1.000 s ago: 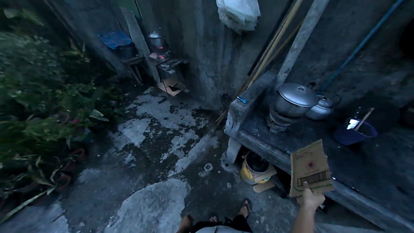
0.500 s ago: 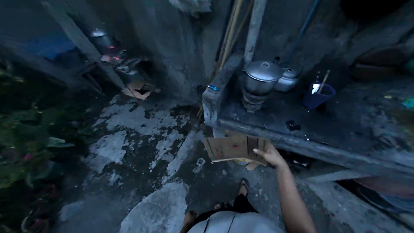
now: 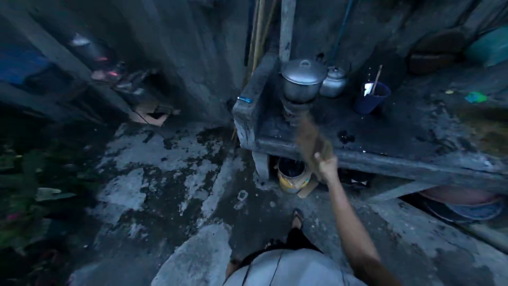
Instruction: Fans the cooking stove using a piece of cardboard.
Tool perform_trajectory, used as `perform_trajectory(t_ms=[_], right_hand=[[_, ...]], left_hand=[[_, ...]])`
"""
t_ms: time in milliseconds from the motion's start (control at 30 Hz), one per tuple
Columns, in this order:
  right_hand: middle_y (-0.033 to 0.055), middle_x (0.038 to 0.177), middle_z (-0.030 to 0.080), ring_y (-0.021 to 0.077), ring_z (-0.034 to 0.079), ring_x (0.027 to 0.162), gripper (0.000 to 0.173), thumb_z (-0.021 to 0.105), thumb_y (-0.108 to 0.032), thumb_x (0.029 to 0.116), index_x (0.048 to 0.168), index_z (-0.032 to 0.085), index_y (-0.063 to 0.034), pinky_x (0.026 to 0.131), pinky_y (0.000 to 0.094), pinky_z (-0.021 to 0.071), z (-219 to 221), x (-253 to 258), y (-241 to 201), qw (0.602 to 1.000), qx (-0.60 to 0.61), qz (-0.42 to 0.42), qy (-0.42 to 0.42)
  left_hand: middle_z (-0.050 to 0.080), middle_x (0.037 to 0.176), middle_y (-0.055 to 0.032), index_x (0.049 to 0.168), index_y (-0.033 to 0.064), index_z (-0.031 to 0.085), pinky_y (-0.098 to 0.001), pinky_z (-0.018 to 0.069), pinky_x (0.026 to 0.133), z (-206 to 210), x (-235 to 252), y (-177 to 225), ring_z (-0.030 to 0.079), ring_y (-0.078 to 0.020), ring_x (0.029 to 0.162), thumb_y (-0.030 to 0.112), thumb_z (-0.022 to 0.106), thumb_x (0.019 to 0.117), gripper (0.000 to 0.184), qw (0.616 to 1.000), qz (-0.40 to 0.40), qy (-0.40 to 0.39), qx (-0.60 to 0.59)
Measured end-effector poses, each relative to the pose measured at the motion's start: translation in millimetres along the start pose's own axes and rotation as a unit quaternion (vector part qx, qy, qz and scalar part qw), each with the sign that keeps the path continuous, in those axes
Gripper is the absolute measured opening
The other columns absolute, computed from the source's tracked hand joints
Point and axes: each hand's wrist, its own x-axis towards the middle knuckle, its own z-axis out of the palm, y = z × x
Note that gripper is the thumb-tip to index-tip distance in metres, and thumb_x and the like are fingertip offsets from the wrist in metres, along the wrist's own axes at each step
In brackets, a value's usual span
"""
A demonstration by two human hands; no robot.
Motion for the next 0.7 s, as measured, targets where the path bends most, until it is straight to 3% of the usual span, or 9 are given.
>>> perform_trajectory(t_ms=[100,200,267,400,467,533,567,633,700], right_hand=[[0.0184,0.117,0.069,0.0221,0.069,0.105,0.047,0.073,-0.017,0.0957,0.134,0.057,0.0050,0.096,0.0424,0.0567,-11,-12,-15,0.973,-0.032,-0.029,-0.229],[0.0275,0.125,0.065,0.0360,0.065,0.115,0.046,0.069,-0.017,0.0975,0.135,0.057,0.0071,0.103,0.0536,0.0506,0,18,8,0.993,0.041,0.023,0.112],[0.0259,0.122,0.068,0.0377,0.067,0.110,0.042,0.065,-0.020,0.0996,0.134,0.060,0.0037,0.098,0.0565,0.0516,5,26,16,0.983,0.019,0.025,0.178],[0.0196,0.119,0.069,0.0239,0.069,0.106,0.048,0.073,-0.017,0.0965,0.136,0.055,0.0048,0.096,0.0446,0.0571,-5,-7,-14,0.973,-0.019,-0.041,-0.226],[0.0242,0.119,0.068,0.0300,0.068,0.109,0.044,0.071,-0.015,0.0966,0.133,0.058,0.0077,0.100,0.0496,0.0544,-3,3,-16,0.995,-0.001,-0.011,-0.096],[0.0269,0.122,0.067,0.0387,0.066,0.112,0.042,0.067,-0.020,0.0993,0.133,0.061,0.0046,0.102,0.0569,0.0500,7,26,0,0.992,-0.002,0.023,0.126],[0.0267,0.123,0.067,0.0405,0.066,0.112,0.044,0.066,-0.023,0.1004,0.136,0.060,0.0019,0.101,0.0590,0.0494,9,25,2,0.989,-0.017,0.030,0.145],[0.0239,0.119,0.067,0.0340,0.068,0.104,0.046,0.067,-0.022,0.1004,0.139,0.055,0.0000,0.093,0.0540,0.0560,3,2,-9,0.999,-0.008,-0.009,-0.040],[0.0176,0.116,0.069,0.0204,0.070,0.101,0.047,0.073,-0.011,0.0938,0.134,0.055,0.0044,0.091,0.0404,0.0595,-4,-9,-20,0.973,-0.013,-0.069,-0.221]], left_hand=[[0.066,0.124,-0.0317,0.134,-0.0075,0.059,-0.0556,0.0521,0.100,11,19,-23,0.066,-0.0434,0.114,0.024,0.066,0.1020,0.045,0.996,0.061,0.064,-0.025],[0.069,0.123,-0.0258,0.132,-0.0003,0.063,-0.0578,0.0535,0.098,16,40,-39,0.067,-0.0402,0.114,0.032,0.069,0.0995,0.047,0.999,0.028,0.035,0.002],[0.070,0.123,-0.0232,0.129,0.0033,0.066,-0.0588,0.0519,0.100,20,32,-26,0.067,-0.0391,0.115,0.034,0.067,0.1002,0.042,1.000,-0.004,0.024,0.011],[0.068,0.125,-0.0278,0.129,-0.0028,0.065,-0.0575,0.0489,0.104,-2,-3,22,0.065,-0.0414,0.119,0.030,0.060,0.1054,0.040,0.998,0.033,0.043,0.015],[0.067,0.125,-0.0281,0.128,-0.0035,0.065,-0.0569,0.0482,0.104,-3,2,19,0.064,-0.0412,0.119,0.030,0.061,0.1052,0.041,0.999,0.030,0.026,0.023],[0.074,0.099,-0.0274,0.108,-0.0029,0.074,-0.0588,0.0581,0.081,31,38,-29,0.072,-0.0423,0.093,0.035,0.070,0.0970,0.040,0.986,0.098,0.136,0.007],[0.072,0.112,-0.0260,0.119,-0.0005,0.071,-0.0579,0.0558,0.092,28,38,-28,0.070,-0.0412,0.105,0.036,0.067,0.1000,0.041,0.995,0.058,0.079,0.004],[0.062,0.138,-0.0253,0.139,0.0006,0.059,-0.0545,0.0444,0.110,2,15,3,0.059,-0.0393,0.129,0.030,0.060,0.1059,0.044,1.000,-0.005,-0.016,-0.013],[0.063,0.134,-0.0263,0.137,-0.0003,0.060,-0.0552,0.0460,0.108,7,6,7,0.061,-0.0408,0.126,0.026,0.063,0.1043,0.042,0.999,-0.019,0.016,-0.021]])
